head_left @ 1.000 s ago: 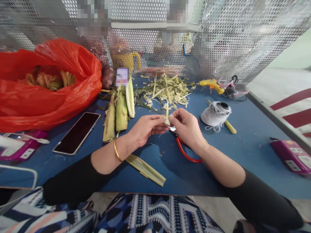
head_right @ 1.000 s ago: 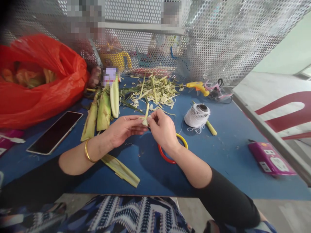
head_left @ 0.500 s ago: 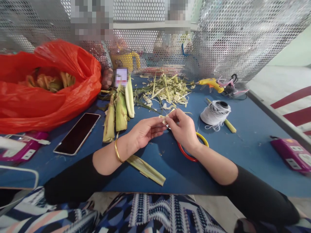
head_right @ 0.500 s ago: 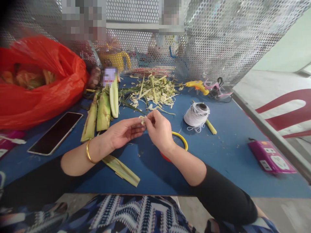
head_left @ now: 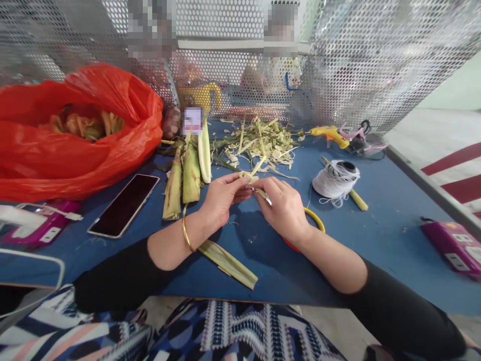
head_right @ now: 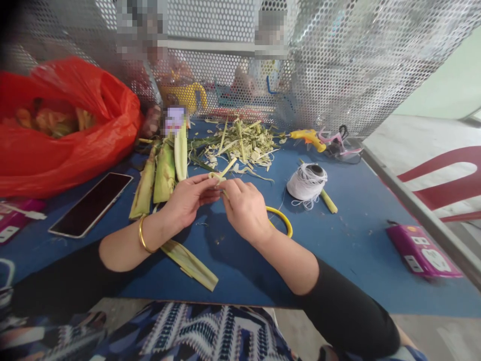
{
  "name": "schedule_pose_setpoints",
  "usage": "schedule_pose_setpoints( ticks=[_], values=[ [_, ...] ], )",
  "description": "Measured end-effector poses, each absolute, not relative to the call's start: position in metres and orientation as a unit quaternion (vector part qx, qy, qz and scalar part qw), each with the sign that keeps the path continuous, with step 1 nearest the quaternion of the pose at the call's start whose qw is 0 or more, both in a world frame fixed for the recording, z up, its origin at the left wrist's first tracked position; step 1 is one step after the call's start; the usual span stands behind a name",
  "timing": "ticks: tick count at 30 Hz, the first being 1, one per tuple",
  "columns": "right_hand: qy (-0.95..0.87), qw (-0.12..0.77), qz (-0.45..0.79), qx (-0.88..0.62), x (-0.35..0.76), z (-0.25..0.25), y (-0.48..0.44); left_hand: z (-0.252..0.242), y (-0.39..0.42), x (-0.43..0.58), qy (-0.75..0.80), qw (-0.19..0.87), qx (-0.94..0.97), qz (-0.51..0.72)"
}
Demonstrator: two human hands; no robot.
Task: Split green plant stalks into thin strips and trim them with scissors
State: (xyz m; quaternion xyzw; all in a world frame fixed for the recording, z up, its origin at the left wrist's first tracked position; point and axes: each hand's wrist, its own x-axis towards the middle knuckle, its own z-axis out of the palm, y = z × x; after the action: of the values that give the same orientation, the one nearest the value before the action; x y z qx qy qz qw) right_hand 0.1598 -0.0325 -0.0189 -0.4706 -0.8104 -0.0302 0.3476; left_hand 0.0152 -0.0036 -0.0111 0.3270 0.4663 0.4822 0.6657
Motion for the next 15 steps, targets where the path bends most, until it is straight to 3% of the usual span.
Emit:
schedule_pose_setpoints(
  ticks=[4, 9, 15],
  values=[
    [-0.843, 0.317, -0.072, -0.429, 0.160, -0.016, -0.033, -0.013, -0.006, 0.016, 0.468, 0.639, 0.384, 0.475],
    [-0.802, 0.394, -0.050, -0.446, 0.163, -0.010, -0.030, -0.011, -0.010, 0.018, 0.473, 0.628, 0.426, 0.447],
    [-0.706, 0.469, 0.116, -0.518, 0.166, -0.009, -0.022, -0.009, -0.012, 0.016, 0.441, 0.650, 0.450, 0.425]
  ],
)
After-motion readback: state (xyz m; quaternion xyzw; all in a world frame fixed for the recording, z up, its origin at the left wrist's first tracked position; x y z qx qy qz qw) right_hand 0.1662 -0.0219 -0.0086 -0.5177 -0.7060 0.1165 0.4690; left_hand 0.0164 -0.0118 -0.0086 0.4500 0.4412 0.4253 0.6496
